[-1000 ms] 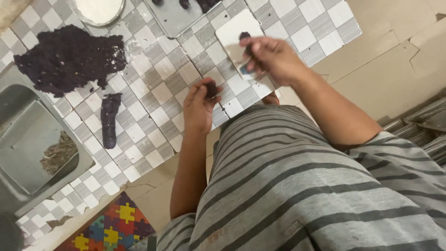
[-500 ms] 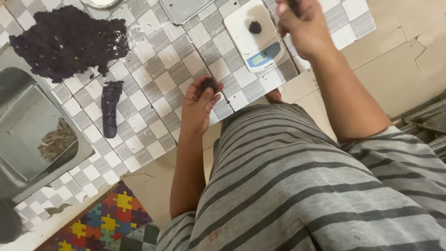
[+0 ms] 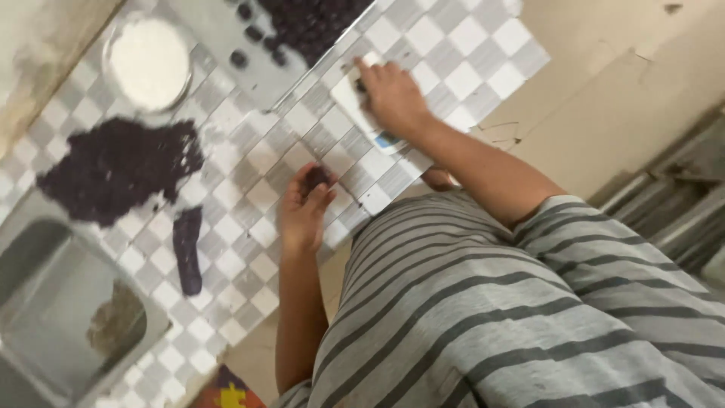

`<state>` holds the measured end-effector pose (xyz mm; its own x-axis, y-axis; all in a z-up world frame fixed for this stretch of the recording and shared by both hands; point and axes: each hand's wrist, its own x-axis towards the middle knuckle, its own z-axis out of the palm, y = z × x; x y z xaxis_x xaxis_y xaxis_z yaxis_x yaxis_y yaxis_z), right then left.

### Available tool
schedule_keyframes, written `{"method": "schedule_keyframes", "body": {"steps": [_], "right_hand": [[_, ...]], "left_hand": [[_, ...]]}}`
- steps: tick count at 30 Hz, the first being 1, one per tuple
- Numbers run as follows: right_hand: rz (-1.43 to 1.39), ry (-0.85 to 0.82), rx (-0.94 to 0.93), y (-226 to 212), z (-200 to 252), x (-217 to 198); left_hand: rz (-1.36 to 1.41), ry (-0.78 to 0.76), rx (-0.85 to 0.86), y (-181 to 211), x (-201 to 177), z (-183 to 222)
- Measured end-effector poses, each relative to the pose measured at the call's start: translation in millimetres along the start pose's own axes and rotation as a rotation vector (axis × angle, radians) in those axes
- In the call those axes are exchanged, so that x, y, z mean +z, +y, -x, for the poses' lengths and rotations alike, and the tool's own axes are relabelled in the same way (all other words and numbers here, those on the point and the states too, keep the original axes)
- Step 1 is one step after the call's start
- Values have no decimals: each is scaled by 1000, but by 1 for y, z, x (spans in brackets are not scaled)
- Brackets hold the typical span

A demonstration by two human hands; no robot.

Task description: Weighing and shaping small portions of dark dough on a bakery counter

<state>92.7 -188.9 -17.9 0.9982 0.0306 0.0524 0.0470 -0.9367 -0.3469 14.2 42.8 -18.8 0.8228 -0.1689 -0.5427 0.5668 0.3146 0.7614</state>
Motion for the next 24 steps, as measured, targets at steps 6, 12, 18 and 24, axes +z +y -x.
{"method": "schedule_keyframes", "body": {"steps": [6,12,18,24], "right_hand": [[-229,74,89,17,19,9],[-1389,179,653,25,41,-17],[-1817,157,664,40,78,-9],[-1766,161,821,25,103,-43]], "left_hand": [[-206,-58,183,-5,-22,-20],[-342,-89,249,11,-18,-29],[-392,-180,210,13,-11,-37],[-440,-171,138,15,-1,-20]]}}
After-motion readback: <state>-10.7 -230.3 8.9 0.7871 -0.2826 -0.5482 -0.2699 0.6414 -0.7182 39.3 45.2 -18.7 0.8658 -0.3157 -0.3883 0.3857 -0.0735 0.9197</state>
